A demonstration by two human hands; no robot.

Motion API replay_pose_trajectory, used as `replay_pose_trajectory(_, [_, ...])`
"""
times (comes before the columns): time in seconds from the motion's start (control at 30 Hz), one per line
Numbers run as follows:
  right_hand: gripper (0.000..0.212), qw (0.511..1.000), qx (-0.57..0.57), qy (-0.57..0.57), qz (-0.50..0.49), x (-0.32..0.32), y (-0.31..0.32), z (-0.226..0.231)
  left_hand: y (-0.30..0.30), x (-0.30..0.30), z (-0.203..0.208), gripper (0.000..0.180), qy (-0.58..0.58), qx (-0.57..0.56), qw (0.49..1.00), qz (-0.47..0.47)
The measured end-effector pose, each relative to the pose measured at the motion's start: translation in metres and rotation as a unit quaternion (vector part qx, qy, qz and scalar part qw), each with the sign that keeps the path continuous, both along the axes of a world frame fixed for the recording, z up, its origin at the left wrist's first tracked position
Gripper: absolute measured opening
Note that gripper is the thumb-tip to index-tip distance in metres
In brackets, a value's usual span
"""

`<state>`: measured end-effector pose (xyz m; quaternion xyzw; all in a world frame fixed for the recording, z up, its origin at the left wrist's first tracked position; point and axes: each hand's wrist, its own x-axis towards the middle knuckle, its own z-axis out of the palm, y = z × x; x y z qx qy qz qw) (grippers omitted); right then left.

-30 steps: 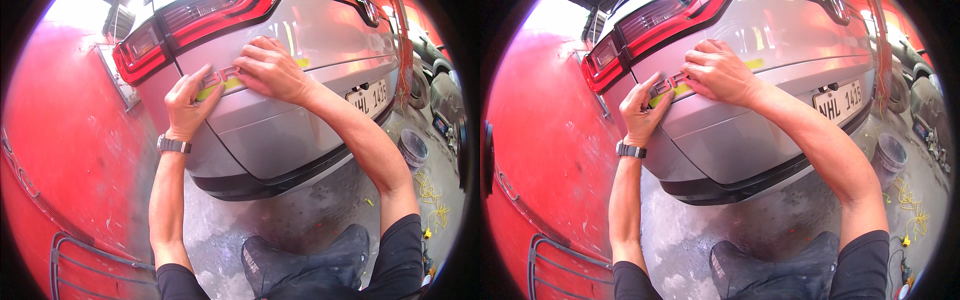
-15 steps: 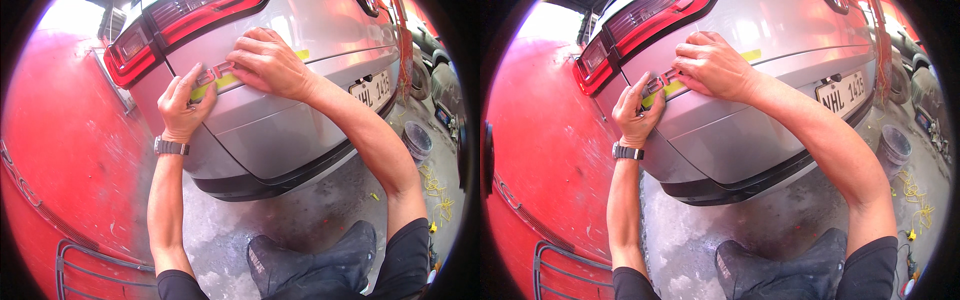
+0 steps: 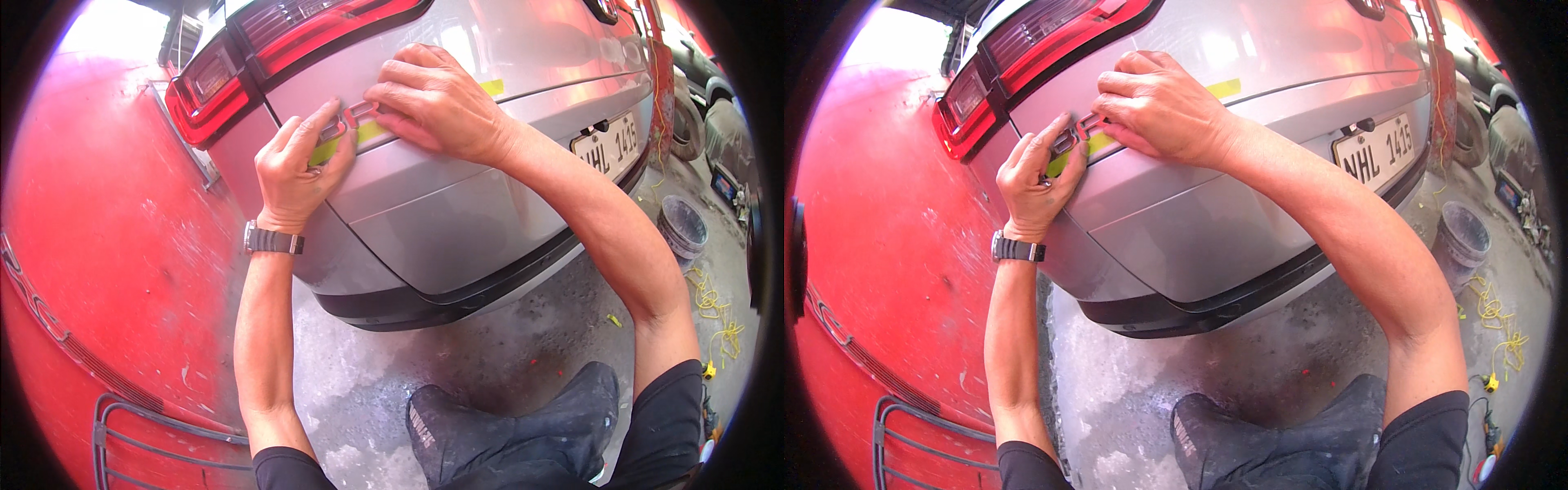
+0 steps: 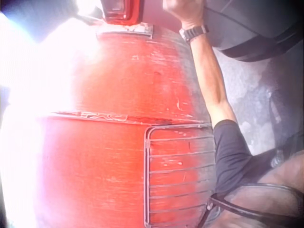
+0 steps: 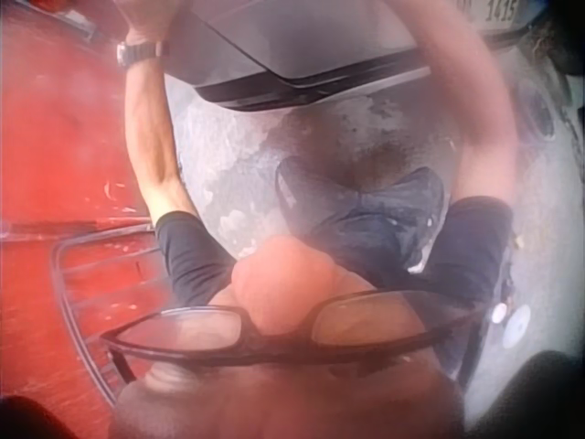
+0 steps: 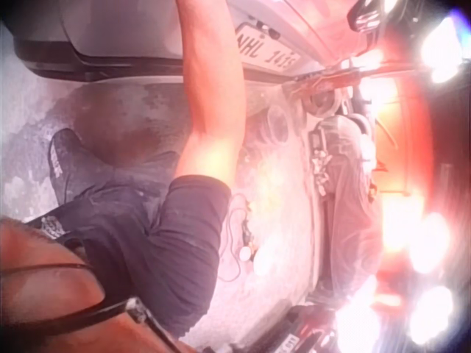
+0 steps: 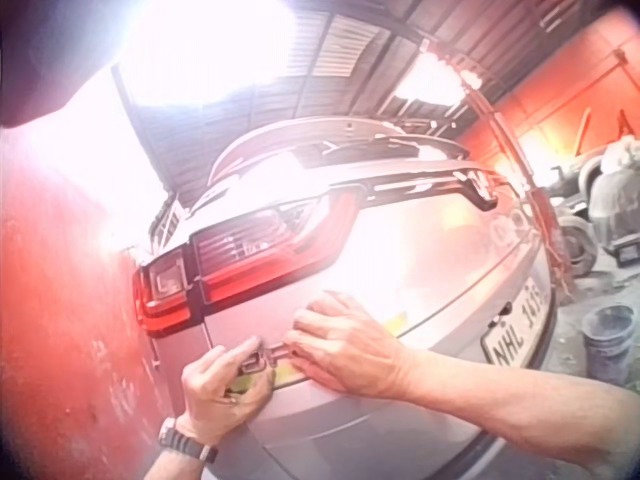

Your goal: The person applies masking tape to the rear of a silver SUV to align emblems, then peels backing from chrome letters and sticks them onto the tape line. The person uses hands to position and press the emblems in place.

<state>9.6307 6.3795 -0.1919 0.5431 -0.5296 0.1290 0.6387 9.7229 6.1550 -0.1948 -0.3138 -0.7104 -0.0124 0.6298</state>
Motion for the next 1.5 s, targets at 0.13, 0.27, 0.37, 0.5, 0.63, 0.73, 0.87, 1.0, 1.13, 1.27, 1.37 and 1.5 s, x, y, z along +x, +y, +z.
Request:
replay_pose_trajectory(0.13, [0.026, 1.000, 0.003, -0.006, 0.001, 0.0006, 0.0009, -0.0007, 0.0013, -0.0035, -0.0008, 0.037, 0.008, 0.002, 1.000, -0.002])
replay_pose_trajectory(0.27, [0.026, 1.000, -0.002, -0.006, 0.000, 0.0007, 0.0001, -0.0013, 0.0016, -0.0032, -0.0013, 0.036, -0.004, 0.002, 1.000, -0.006])
replay_pose_trajectory(0.37, [0.026, 1.000, -0.007, 0.003, 0.006, -0.0018, 0.0001, -0.0016, 0.0029, -0.0029, -0.0005, 0.034, -0.007, 0.001, 1.000, -0.005])
replay_pose_trajectory(0.5, [0.027, 1.000, -0.007, 0.007, 0.012, -0.0015, -0.0008, -0.0015, 0.0032, -0.0013, 0.0003, 0.031, -0.011, 0.003, 1.000, 0.005])
replay_pose_trajectory(0.63, [0.027, 1.000, -0.004, 0.004, 0.007, -0.0020, -0.0001, -0.0013, 0.0042, -0.0005, 0.0008, 0.030, -0.019, 0.008, 1.000, 0.005])
replay_pose_trajectory(0.73, [0.027, 1.000, 0.003, -0.001, 0.008, -0.0007, 0.0015, -0.0010, 0.0029, -0.0025, -0.0003, 0.031, -0.017, 0.007, 1.000, -0.005])
replay_pose_trajectory(0.87, [0.025, 1.000, 0.000, 0.004, 0.018, -0.0034, 0.0017, 0.0005, 0.0013, -0.0061, -0.0009, 0.034, -0.003, -0.002, 1.000, -0.025])
replay_pose_trajectory(1.0, [0.021, 1.000, -0.005, -0.009, 0.029, -0.0037, 0.0002, 0.0027, 0.0002, -0.0076, -0.0001, 0.033, 0.002, -0.004, 1.000, -0.029])
replay_pose_trajectory(1.13, [0.019, 1.000, -0.008, -0.015, 0.019, -0.0047, 0.0007, 0.0031, 0.0057, -0.0004, -0.0002, 0.026, -0.010, 0.006, 1.000, 0.007])
replay_pose_trajectory(1.27, [0.020, 1.000, -0.011, -0.026, 0.004, -0.0054, -0.0012, 0.0026, 0.0047, -0.0027, -0.0001, 0.026, -0.004, 0.006, 1.000, -0.004])
replay_pose_trajectory(1.37, [0.020, 0.999, -0.015, -0.028, 0.003, -0.0060, -0.0025, 0.0028, 0.0036, -0.0025, -0.0001, 0.026, -0.004, 0.006, 1.000, -0.006])
replay_pose_trajectory(1.5, [0.020, 0.999, -0.014, -0.029, 0.001, -0.0052, -0.0014, 0.0025, 0.0051, -0.0025, -0.0008, 0.025, -0.005, 0.011, 1.000, 0.000])
